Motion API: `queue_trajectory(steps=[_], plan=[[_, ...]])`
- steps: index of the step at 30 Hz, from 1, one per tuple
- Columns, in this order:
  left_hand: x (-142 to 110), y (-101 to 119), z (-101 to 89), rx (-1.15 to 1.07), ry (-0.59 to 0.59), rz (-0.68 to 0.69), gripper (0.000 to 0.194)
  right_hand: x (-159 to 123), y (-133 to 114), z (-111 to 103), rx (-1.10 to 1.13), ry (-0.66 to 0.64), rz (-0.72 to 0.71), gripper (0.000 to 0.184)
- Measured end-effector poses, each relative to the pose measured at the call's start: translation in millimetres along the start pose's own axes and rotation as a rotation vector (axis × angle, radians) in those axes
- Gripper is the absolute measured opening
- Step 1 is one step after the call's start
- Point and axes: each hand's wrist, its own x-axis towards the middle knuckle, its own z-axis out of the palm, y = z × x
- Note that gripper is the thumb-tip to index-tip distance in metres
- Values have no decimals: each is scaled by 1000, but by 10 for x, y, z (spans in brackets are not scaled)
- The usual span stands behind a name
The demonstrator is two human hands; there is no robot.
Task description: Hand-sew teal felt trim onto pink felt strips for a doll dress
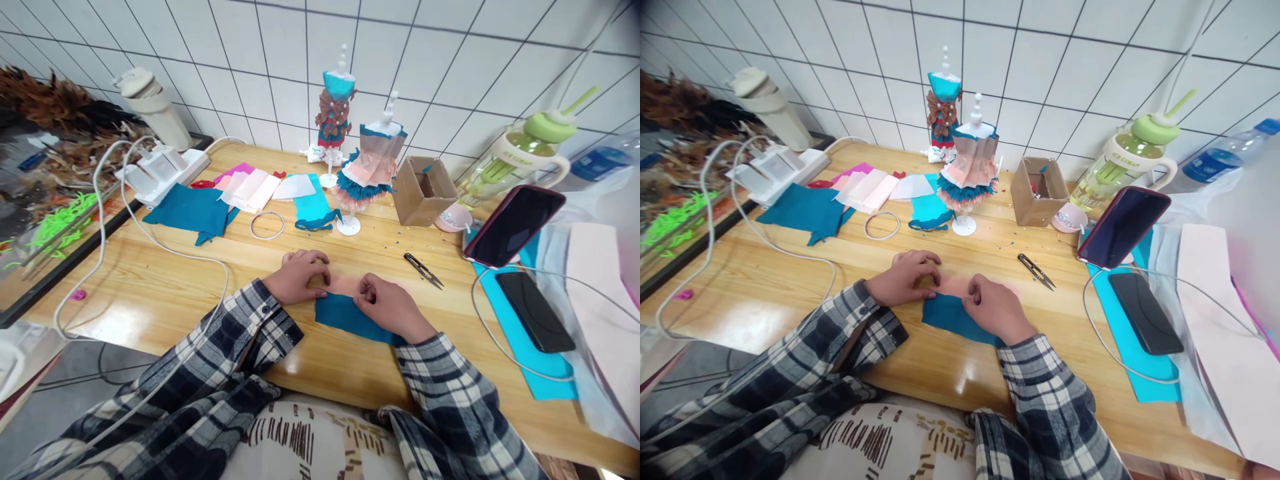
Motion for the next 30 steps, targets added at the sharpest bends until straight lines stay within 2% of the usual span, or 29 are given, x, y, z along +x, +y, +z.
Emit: queue_trajectory(steps=[9, 13, 17, 21, 25, 30], plan=[[0, 7, -23, -1, -14, -19, 22, 13, -7, 32, -22, 10, 36, 18], [-21, 80, -11, -24, 61, 53, 25, 31, -15, 29, -52, 10, 33, 17], [-20, 254, 81, -35, 142, 148, 17, 31, -26, 36, -46, 12, 13, 17], [25, 370, 218, 48, 163, 56, 17, 20, -40, 50, -32, 43, 3, 17], [54, 349, 262, 83, 134, 8, 20, -22, 1, 10, 82, 53, -42, 15], [50, 268, 215, 49, 122, 58, 16, -157, 132, -80, 223, 73, -51, 15]])
